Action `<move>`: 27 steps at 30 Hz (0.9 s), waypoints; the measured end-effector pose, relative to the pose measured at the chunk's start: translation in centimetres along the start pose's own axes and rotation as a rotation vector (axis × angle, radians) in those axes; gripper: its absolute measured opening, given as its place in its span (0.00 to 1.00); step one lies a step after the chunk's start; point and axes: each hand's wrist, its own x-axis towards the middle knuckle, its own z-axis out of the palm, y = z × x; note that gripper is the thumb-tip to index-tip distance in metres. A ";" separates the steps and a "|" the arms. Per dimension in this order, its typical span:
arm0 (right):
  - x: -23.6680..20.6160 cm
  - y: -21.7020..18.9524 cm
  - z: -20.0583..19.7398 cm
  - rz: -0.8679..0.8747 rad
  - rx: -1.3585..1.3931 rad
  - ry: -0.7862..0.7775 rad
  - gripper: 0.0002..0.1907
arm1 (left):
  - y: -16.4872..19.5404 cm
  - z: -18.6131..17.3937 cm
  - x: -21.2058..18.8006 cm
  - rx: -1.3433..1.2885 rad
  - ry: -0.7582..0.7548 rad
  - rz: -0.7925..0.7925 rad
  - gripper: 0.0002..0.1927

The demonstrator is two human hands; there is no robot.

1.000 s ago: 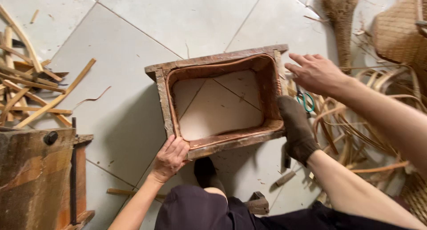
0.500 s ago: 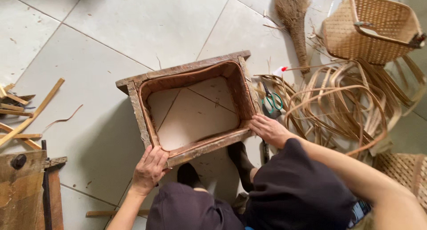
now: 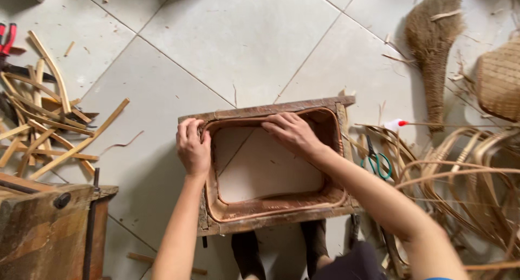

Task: The person fits a flexible rattan frame into a wooden mold, then inserts a pre-woven rattan basket body into the mold. They use a hammer to tap the frame and basket edges into place, then add a second rattan rim around the top and secure it with the hammer.

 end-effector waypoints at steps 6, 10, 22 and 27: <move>2.2 0.4 5.1 0.068 -0.202 0.045 0.09 | -0.4 0.5 -0.2 -0.043 0.079 0.000 0.13; 1.4 0.4 5.1 0.100 -0.172 0.075 0.11 | -0.5 0.7 -0.4 0.021 0.074 0.037 0.11; 1.1 3.7 6.1 0.002 -0.280 -0.021 0.18 | -0.7 1.1 -0.4 0.028 0.082 0.038 0.08; 2.2 6.8 5.4 -0.047 -0.472 -0.346 0.31 | 0.0 0.1 -0.4 -0.001 0.064 -0.002 0.08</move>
